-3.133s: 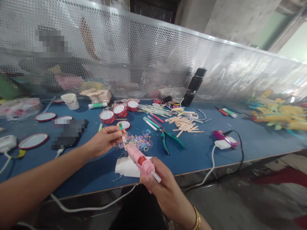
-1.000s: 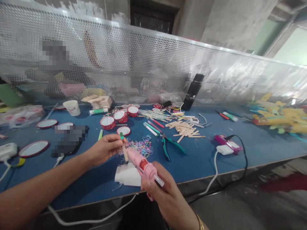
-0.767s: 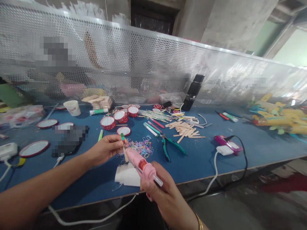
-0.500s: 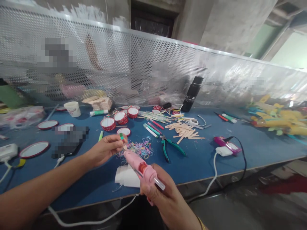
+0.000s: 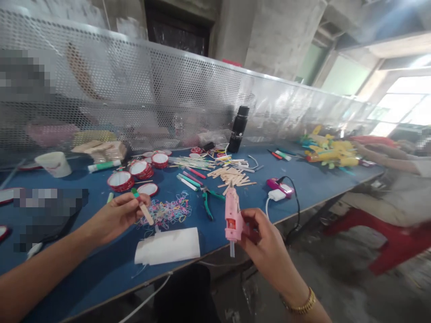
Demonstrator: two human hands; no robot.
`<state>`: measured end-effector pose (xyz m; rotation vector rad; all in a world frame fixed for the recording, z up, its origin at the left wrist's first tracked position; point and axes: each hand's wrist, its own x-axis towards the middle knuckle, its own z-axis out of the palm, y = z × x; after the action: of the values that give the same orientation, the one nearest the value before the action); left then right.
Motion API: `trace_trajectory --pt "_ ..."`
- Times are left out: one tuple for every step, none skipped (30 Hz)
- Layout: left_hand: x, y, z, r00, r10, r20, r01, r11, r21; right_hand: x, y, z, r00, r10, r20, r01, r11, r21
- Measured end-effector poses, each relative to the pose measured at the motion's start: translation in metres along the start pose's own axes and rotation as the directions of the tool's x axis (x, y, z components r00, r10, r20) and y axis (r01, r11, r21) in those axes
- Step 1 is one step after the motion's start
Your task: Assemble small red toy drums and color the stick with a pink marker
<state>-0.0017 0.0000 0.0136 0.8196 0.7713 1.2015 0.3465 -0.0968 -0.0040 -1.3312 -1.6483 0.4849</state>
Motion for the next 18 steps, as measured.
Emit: trace_trajectory --pt "0.000 0.000 0.000 1.000 -0.007 -0.009 0.007 1.000 -0.010 0.002 0.009 -0.005 0.999 -0.002 -0.038 -0.002 0.993 -0.119" --pt "0.001 0.001 0.001 1.000 -0.017 -0.019 0.017 1.000 -0.018 0.004 0.017 -0.010 0.996 -0.020 -0.084 -0.001 0.971 -0.241" --pt "0.001 0.001 0.001 0.999 -0.026 -0.028 0.025 0.999 -0.020 0.007 0.025 -0.015 0.993 -0.058 -0.105 0.018 0.937 -0.348" --pt "0.001 0.000 0.001 0.999 -0.034 -0.036 0.034 0.999 -0.018 0.010 0.033 -0.019 0.990 -0.088 -0.107 0.033 0.900 -0.435" --pt "0.001 0.000 0.000 0.998 -0.040 -0.041 0.040 0.999 -0.012 0.014 0.039 -0.023 0.989 -0.110 -0.103 0.043 0.861 -0.507" --pt "0.001 0.000 0.000 0.998 -0.042 -0.042 0.042 0.999 -0.009 0.018 0.045 -0.026 0.988 -0.117 -0.098 0.041 0.822 -0.568" --pt "0.001 -0.001 -0.001 0.998 -0.041 -0.039 0.041 0.999 -0.009 0.022 0.050 -0.029 0.990 -0.111 -0.088 0.033 0.783 -0.622" --pt "0.001 -0.001 -0.002 0.999 -0.039 -0.032 0.039 0.999 -0.013 0.026 0.054 -0.031 0.991 -0.104 -0.079 0.026 0.747 -0.665" --pt "0.001 -0.001 -0.002 0.999 -0.038 -0.026 0.037 0.999 -0.017 0.029 0.058 -0.032 0.993 -0.094 -0.070 0.019 0.714 -0.700" --pt "0.001 -0.002 -0.003 0.999 -0.039 -0.021 0.039 0.999 -0.018 0.032 0.061 -0.032 0.995 -0.083 -0.060 0.013 0.685 -0.728" --pt "0.001 -0.002 -0.003 0.999 -0.041 -0.014 0.041 0.999 -0.012 0.034 0.065 -0.031 0.996 -0.074 -0.053 0.009 0.660 -0.751" --pt "0.000 -0.002 -0.003 0.999 -0.050 -0.013 0.050 0.999 0.001 0.035 0.069 -0.029 0.996 -0.068 -0.050 0.005 0.641 -0.768" --pt "0.000 -0.002 -0.003 0.998 -0.058 -0.010 0.058 0.998 0.005 0.036 0.073 -0.026 0.997 -0.062 -0.038 0.010 0.631 -0.776" --pt "-0.001 -0.002 -0.003 0.998 -0.060 0.008 0.060 0.998 0.007 0.036 0.078 -0.023 0.998 -0.059 -0.029 0.015 0.629 -0.777" --pt "-0.002 -0.002 -0.003 0.998 -0.061 0.022 0.061 0.998 0.008 0.036 0.082 -0.020 0.998 -0.060 -0.020 0.023 0.636 -0.771" --pt "-0.003 -0.002 -0.003 0.997 -0.065 0.027 0.065 0.998 0.015 0.035 0.086 -0.018 0.998 -0.064 -0.014 0.030 0.643 -0.766" --pt "-0.003 -0.002 -0.002 0.997 -0.071 0.032 0.071 0.997 0.023 0.034 0.089 -0.016 0.998 -0.068 -0.015 0.032 0.647 -0.762" --pt "-0.004 -0.002 -0.002 0.997 -0.076 0.036 0.074 0.997 0.032 0.033 0.092 -0.014 0.997 -0.071 -0.014 0.035 0.652 -0.758"
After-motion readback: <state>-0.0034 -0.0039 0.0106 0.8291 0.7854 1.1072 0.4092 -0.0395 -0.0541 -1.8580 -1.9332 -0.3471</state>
